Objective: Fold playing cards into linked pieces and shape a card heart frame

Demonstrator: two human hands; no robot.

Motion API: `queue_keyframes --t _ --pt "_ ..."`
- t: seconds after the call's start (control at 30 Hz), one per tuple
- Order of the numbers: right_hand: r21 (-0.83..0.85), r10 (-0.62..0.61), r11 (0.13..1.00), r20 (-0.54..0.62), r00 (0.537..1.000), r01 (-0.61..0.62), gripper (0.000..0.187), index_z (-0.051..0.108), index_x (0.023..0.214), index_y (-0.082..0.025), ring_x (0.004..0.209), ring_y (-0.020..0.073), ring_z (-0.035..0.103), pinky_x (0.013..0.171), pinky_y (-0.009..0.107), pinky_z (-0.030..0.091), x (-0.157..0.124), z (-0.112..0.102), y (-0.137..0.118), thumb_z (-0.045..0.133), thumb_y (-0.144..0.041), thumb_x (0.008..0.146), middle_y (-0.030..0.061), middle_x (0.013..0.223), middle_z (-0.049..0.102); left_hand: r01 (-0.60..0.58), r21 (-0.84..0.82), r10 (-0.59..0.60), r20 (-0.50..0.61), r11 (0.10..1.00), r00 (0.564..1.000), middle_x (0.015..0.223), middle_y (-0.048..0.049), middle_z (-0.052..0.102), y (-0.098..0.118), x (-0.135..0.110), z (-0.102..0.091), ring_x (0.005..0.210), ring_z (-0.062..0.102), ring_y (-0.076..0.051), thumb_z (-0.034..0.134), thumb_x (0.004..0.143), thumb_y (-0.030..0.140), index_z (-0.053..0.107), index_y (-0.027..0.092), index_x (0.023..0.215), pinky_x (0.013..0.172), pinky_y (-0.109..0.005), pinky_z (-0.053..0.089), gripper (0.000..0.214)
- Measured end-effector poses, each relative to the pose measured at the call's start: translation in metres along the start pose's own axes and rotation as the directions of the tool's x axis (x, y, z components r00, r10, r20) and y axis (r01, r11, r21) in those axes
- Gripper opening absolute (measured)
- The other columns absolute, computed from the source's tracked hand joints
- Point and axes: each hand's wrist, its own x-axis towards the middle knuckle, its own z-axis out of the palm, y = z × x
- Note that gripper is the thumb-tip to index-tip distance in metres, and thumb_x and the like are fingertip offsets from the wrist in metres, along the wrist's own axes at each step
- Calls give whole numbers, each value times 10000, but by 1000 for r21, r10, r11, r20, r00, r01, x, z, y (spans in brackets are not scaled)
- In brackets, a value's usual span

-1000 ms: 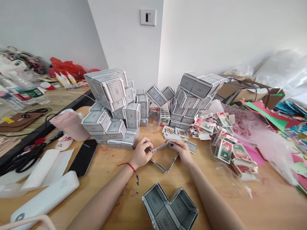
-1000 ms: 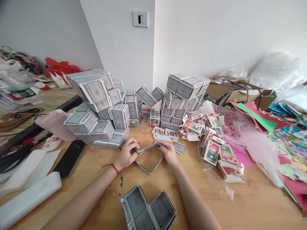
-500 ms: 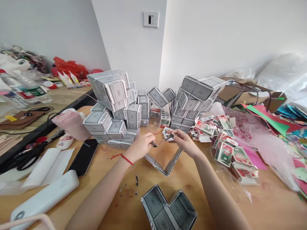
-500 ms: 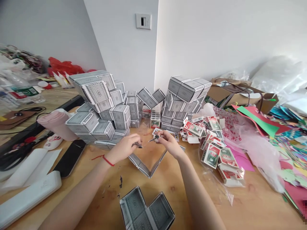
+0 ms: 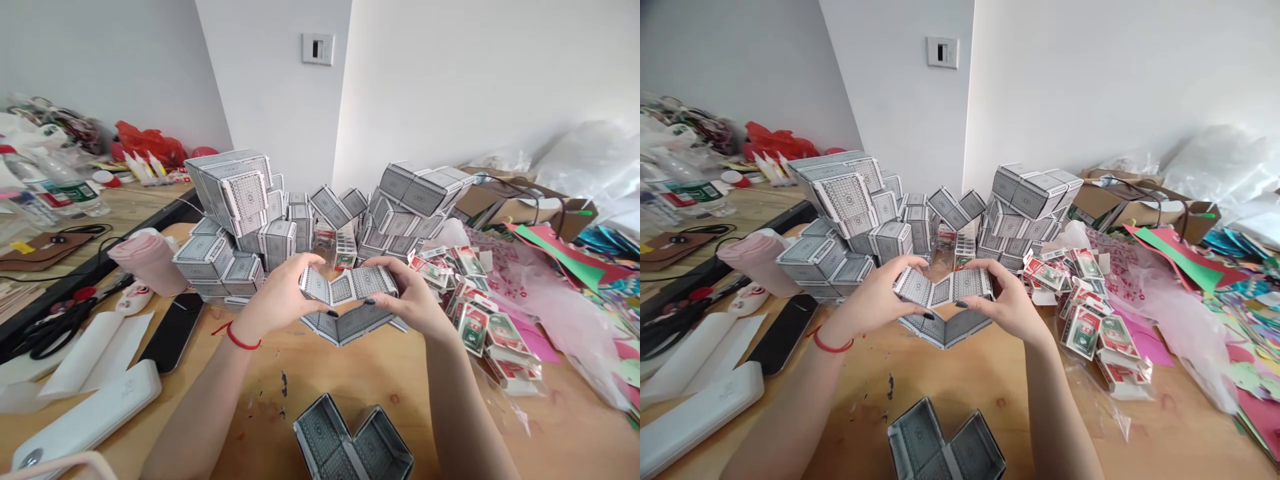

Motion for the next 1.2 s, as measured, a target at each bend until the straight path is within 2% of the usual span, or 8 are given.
queue_keyframes --t 0.1,0.3,0.5,0.6,0.73,0.87,1.03,1.2 --pt "-16 -44 999 -17 999 43 482 523 1062 -217 853 210 546 714 302 463 -3 -1 -6 688 -420 657 65 972 567 -13 -29 12 -16 999 1000 1109 -35 546 5 -2 -2 1012 522 -225 756 529 349 463 226 1106 860 -361 418 659" --pt "-102 -81 992 -15 997 79 489 526 1070 -223 896 213 552 738 297 462 -8 -4 -15 697 -408 650 70 1011 565 -2 -83 5 36 997 999 1076 -17 560 13 -5 -2 967 534 -194 708 601 369 479 224 1070 811 -303 432 542" --pt "-206 -106 970 112 988 127 462 527 1096 -220 1027 228 512 866 340 426 -10 -6 -19 670 -381 687 84 1116 537 2 -138 8 73 990 997 1034 -23 575 13 -8 -2 883 563 -178 713 583 266 440 223 1146 747 -278 453 627" --pt "-239 -114 959 171 979 153 507 503 1162 -225 1081 235 490 914 360 401 -11 -8 -21 656 -373 702 88 1169 522 -10 -138 21 80 990 997 1067 -25 563 14 -10 -3 925 554 -190 708 575 226 473 227 1126 776 -287 450 599" --pt "-284 -95 946 213 972 155 546 490 1200 -227 1043 238 522 880 356 425 -14 -9 -24 648 -377 699 91 1155 544 -36 -135 46 72 990 996 1117 -35 542 16 -11 -3 998 523 -215 694 580 195 501 224 1085 853 -332 427 542" --pt "-340 -64 930 217 974 137 556 489 1201 -228 961 222 560 833 335 448 -16 -8 -24 653 -368 688 80 1101 580 -44 -133 57 93 990 994 1109 -32 540 17 -11 -3 992 522 -208 681 585 177 495 222 1077 860 -337 424 528" --pt "-299 -115 936 240 964 186 527 494 1173 -221 910 202 568 775 301 466 -16 -9 -26 650 -355 688 66 1058 588 -63 -145 78 103 988 992 1083 -33 546 19 -12 -8 950 535 -202 679 578 196 497 217 1068 809 -321 442 523" --pt "-274 -133 940 257 957 204 513 497 1158 -211 907 195 561 773 292 460 -15 -10 -28 652 -336 685 65 1043 583 -29 -159 47 110 987 993 1001 -20 566 21 -14 -11 785 553 -155 685 579 215 503 214 1028 649 -252 453 484"
